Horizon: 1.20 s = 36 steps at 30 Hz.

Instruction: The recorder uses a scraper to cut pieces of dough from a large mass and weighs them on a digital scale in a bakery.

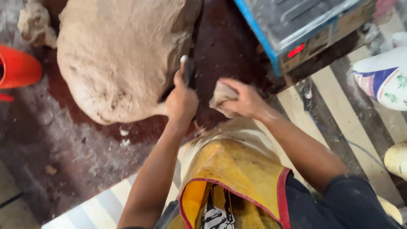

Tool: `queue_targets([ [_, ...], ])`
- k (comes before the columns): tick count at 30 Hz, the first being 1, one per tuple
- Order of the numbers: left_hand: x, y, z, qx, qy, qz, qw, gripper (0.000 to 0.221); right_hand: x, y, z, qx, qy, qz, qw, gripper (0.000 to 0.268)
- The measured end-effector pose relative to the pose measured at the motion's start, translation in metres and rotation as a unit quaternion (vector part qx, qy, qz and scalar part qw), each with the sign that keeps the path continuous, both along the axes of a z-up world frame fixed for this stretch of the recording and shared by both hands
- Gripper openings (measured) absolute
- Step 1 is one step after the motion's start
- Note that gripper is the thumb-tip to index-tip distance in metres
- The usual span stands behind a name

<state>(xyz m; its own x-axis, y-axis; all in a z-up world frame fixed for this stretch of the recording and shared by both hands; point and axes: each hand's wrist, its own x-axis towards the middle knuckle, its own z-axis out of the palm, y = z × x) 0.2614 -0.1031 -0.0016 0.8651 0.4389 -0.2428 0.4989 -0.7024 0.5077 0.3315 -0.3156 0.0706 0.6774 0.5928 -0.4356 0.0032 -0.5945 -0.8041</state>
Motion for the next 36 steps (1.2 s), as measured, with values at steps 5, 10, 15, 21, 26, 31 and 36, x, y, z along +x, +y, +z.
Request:
queue_targets([
  [5, -0.026, 0.001, 0.019, -0.001, -0.078, 0.005, 0.997, 0.067, 0.095, -0.069, 0.002, 0.152, -0.328, -0.165, 0.918, 0.049],
  [10, -0.027, -0.008, 0.027, 0.006, -0.092, 0.011, 0.996, 0.065, 0.181, -0.079, 0.004, -0.009, -0.606, -0.114, 0.788, 0.053],
  [15, -0.075, -0.019, 0.008, 0.026, -0.168, 0.029, 0.985, 0.06, 0.118, -0.027, 0.042, 0.127, -0.585, -0.139, 0.789, 0.024],
  [21, -0.162, -0.037, 0.001, -0.193, -0.356, 0.127, 0.905, 0.055, 0.015, 0.041, -0.079, 0.17, -0.252, 0.127, 0.944, 0.056],
  [26, -0.194, -0.016, 0.003, -0.179, -0.29, 0.281, 0.897, 0.062, -0.037, 0.11, -0.14, 0.185, -0.202, 0.226, 0.935, 0.056],
  [31, -0.181, -0.002, 0.029, -0.01, -0.237, 0.239, 0.941, 0.062, -0.036, 0.093, -0.132, 0.102, -0.207, 0.257, 0.938, 0.033],
  [36, -0.151, -0.021, 0.07, -0.134, -0.101, 0.301, 0.939, 0.063, -0.027, 0.065, -0.123, 0.142, -0.22, 0.14, 0.955, 0.034],
])
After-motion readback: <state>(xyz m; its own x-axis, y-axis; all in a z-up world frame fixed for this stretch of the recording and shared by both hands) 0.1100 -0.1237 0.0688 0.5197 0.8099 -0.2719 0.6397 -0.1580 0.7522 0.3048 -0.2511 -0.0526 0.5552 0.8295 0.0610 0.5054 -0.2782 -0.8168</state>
